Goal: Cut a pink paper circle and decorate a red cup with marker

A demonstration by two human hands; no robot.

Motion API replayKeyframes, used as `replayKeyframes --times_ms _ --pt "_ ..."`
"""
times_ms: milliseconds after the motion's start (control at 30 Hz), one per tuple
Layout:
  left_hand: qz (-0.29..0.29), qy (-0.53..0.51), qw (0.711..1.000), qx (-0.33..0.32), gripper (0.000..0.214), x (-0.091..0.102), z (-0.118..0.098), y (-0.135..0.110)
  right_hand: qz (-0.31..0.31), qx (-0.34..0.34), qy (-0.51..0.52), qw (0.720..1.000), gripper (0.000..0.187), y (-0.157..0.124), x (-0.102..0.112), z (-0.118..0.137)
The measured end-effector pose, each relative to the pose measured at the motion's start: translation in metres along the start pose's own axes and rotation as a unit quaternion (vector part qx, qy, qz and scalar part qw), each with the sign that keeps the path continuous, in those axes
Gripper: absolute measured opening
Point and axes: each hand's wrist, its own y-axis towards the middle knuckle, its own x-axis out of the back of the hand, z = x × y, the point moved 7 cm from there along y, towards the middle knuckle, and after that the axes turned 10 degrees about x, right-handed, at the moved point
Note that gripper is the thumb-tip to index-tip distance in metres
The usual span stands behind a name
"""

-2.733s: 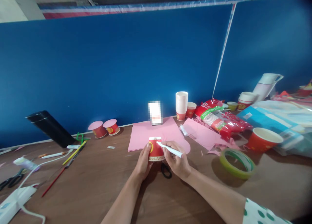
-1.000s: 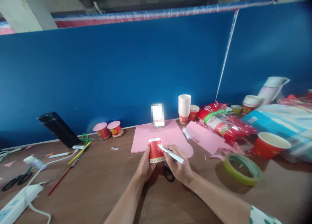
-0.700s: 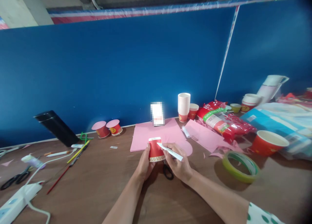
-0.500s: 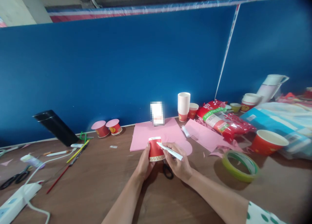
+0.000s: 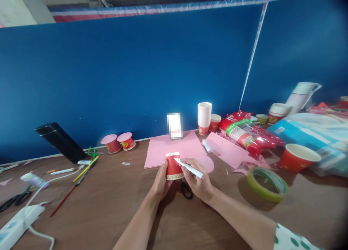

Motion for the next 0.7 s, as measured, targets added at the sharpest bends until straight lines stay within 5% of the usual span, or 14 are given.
replayKeyframes --times_ms 700 --pt "-0.005 0.004 1.000 0.001 0.039 0.0005 -0.0001 0.0007 -0.010 -0.002 -0.001 1.000 0.015 0.0034 0.0033 0.0064"
